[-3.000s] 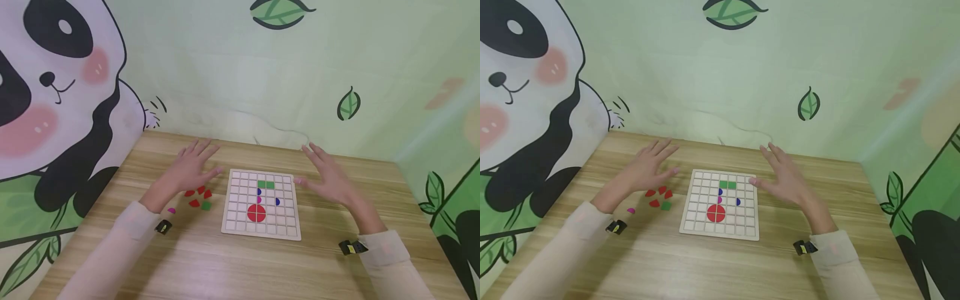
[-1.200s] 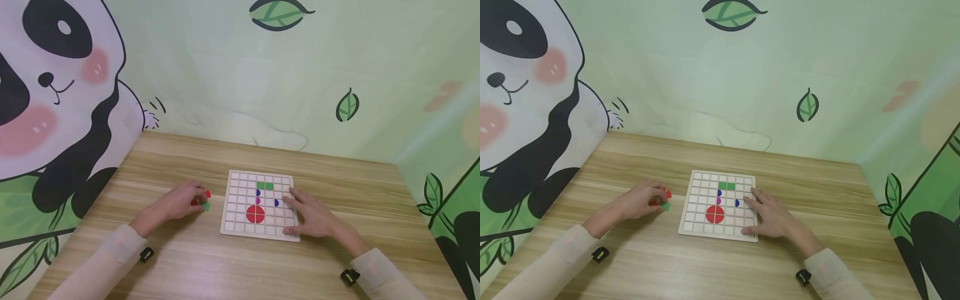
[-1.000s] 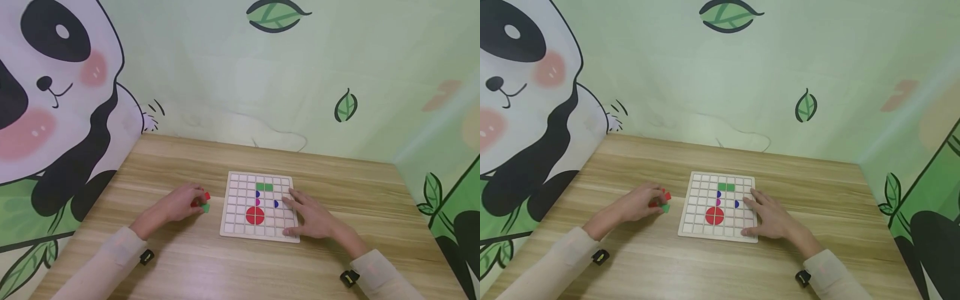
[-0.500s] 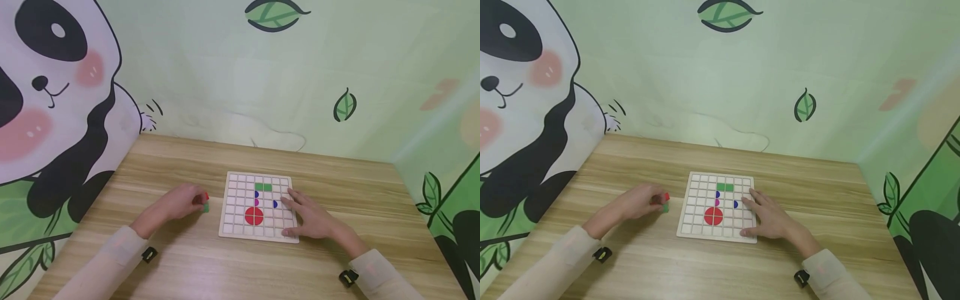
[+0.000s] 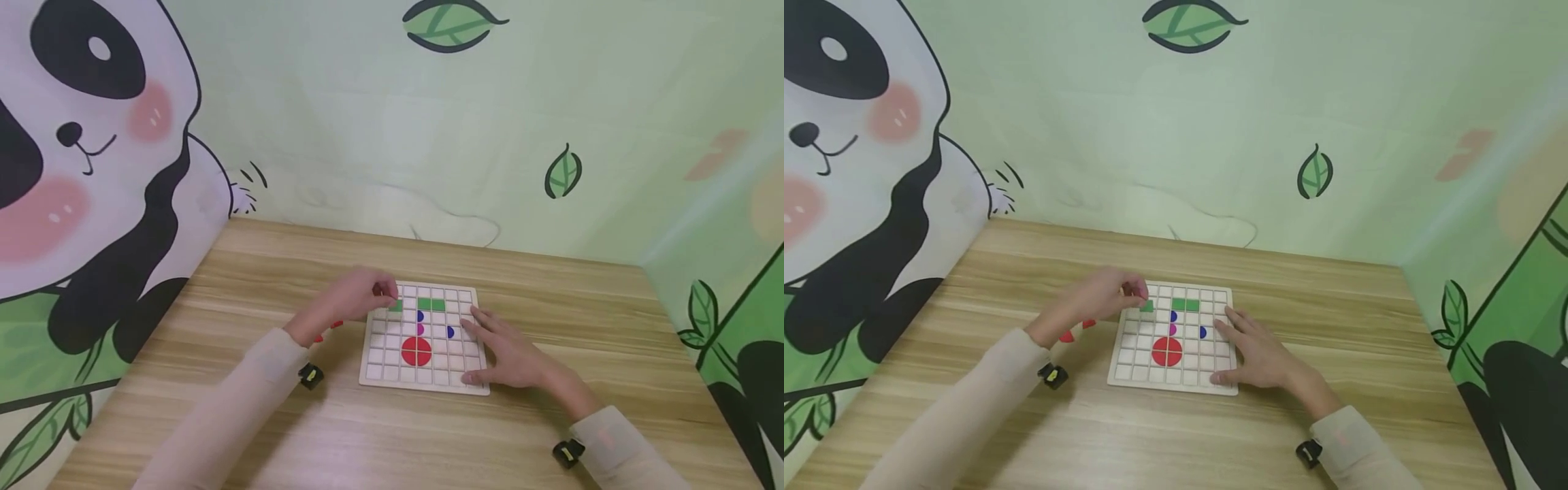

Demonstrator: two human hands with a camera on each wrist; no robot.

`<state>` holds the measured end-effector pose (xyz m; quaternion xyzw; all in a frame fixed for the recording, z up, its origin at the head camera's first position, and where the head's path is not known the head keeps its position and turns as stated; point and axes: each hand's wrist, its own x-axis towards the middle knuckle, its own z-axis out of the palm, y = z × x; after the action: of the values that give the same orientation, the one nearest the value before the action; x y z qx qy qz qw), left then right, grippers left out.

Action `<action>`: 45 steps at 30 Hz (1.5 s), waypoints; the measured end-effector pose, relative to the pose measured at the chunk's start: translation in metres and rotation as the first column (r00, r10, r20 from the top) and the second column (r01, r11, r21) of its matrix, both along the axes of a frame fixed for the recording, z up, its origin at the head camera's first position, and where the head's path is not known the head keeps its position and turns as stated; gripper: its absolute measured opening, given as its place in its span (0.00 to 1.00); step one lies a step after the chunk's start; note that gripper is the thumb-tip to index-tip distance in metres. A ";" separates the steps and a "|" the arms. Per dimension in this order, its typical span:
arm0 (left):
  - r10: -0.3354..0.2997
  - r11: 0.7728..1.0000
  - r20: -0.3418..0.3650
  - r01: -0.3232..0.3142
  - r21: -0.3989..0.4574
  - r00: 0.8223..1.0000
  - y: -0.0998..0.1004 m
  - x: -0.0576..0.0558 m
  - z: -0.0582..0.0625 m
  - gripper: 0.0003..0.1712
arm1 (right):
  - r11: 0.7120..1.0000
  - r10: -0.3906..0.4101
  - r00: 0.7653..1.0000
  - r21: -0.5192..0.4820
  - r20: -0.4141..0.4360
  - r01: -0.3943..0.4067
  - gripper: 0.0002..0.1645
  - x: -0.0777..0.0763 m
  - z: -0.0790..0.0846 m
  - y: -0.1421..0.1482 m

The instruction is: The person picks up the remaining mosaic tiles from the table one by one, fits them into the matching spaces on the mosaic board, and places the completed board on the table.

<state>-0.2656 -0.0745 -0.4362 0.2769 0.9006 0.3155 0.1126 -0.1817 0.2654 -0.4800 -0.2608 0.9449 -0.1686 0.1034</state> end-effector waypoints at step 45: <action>-0.016 0.991 -0.049 0.009 -0.136 0.999 0.123 -0.036 -0.040 0.08 | 0.997 0.069 0.997 -0.037 0.028 -0.068 0.67 -0.005 0.001 0.007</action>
<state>-0.3013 0.0488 -0.4766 0.2822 0.9206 0.2460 0.1107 -0.1868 0.2723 -0.4791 -0.2924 0.9307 -0.1855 0.1181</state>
